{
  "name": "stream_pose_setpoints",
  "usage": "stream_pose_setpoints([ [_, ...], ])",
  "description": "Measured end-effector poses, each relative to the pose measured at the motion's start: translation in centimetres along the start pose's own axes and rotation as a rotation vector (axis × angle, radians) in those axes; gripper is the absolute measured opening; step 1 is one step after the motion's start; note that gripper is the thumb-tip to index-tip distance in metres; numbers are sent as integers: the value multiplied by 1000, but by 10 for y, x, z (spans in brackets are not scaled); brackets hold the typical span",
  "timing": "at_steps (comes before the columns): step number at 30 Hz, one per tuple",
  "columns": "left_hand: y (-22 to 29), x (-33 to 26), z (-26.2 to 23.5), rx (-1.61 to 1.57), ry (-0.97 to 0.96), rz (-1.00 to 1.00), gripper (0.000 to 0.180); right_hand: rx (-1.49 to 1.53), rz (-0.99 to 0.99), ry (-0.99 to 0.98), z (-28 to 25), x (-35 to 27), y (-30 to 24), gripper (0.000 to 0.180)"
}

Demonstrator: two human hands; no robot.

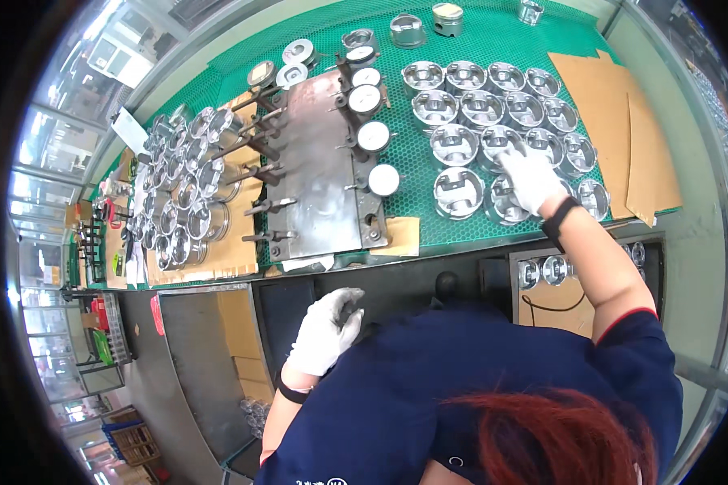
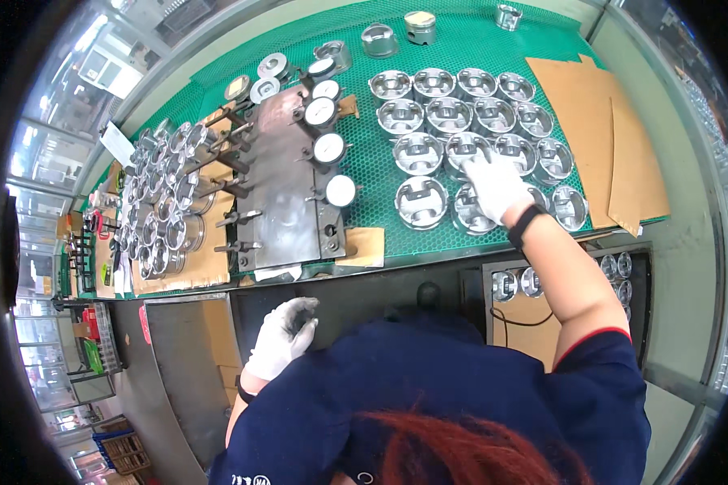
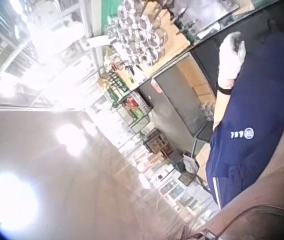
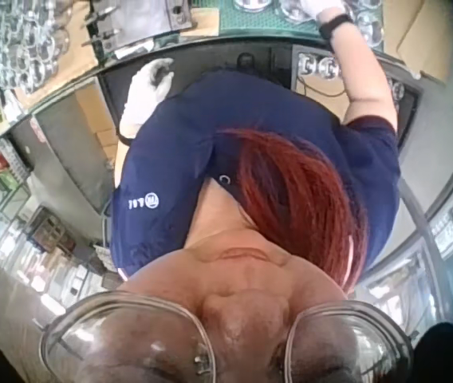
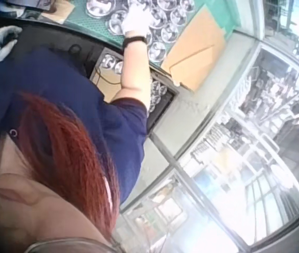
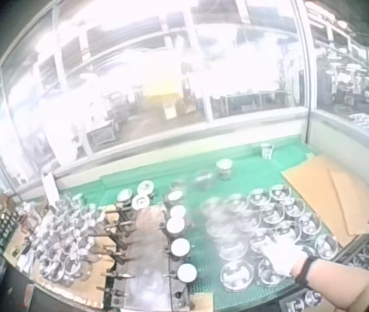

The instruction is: The person assembles shiny metal cylindrical parts by hand, inserting them into a jig and pressing them down. They then pick up the assembled units and place them into a cardboard box. The process is repeated multiple times throughout the video.

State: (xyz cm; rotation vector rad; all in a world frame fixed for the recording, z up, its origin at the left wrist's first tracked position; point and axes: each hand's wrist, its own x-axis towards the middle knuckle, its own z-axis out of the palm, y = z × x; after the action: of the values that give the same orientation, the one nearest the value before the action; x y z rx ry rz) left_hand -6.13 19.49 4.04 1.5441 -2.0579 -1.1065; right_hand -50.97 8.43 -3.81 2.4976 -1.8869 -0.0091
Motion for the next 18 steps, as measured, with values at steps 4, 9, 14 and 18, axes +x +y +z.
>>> stream_pose_setpoints([
  [4, 25, 11, -2, 118, -43, 14, 27, 121, -25, -106, 24, 23, 12, 53],
  [9, 51, 70, 17, 230, -109, 293, 31, 96, -36, -33, 39, 23, 21, 45],
  [14, 67, 174, 98, 504, 20, 706, 51, 154, 49, 70, -10, -31, -18, 33],
  [18, 63, 277, 169, 742, 131, 673, 40, 321, 116, 136, -57, -121, -40, 30],
])
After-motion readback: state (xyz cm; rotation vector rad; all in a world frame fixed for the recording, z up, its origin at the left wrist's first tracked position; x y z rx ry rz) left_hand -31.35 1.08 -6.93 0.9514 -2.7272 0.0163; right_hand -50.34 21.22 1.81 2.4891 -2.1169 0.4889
